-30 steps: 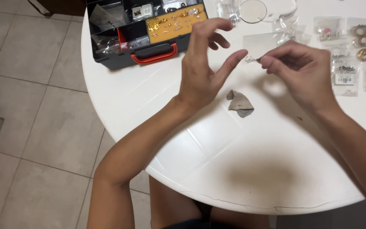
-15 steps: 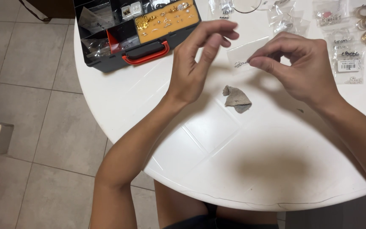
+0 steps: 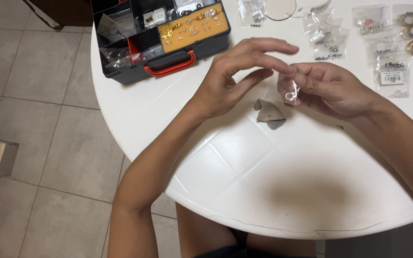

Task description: Organizing small jewelry components and findings into plastic bags from a storage box

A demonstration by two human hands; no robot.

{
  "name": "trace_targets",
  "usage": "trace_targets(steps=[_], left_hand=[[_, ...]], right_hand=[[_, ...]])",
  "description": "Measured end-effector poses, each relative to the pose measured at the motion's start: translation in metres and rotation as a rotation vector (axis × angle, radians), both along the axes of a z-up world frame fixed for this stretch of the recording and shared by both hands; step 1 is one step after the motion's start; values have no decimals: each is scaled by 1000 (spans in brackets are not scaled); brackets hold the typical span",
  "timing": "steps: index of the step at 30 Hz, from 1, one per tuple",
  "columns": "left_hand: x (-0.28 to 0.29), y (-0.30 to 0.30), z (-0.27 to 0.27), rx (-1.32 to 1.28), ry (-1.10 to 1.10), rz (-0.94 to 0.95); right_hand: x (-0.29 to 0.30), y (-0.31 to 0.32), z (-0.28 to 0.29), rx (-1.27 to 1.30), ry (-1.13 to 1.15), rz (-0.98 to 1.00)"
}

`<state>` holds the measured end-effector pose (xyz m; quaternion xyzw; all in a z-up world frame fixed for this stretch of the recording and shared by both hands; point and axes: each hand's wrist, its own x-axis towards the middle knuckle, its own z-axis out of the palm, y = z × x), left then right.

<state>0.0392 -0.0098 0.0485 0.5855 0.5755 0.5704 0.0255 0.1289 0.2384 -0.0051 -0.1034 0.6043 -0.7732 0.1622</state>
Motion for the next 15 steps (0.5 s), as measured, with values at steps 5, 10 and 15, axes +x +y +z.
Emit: trace_targets(steps=[5, 10, 15], left_hand=[[-4, 0, 1, -8, 67, -19], [-2, 3, -3, 19, 141, 170], [3, 7, -14, -172, 424, 431]], right_hand=[[-2, 5, 0, -104, 12, 42], [-4, -14, 29, 182, 98, -29], [9, -29, 43, 729, 601, -505]])
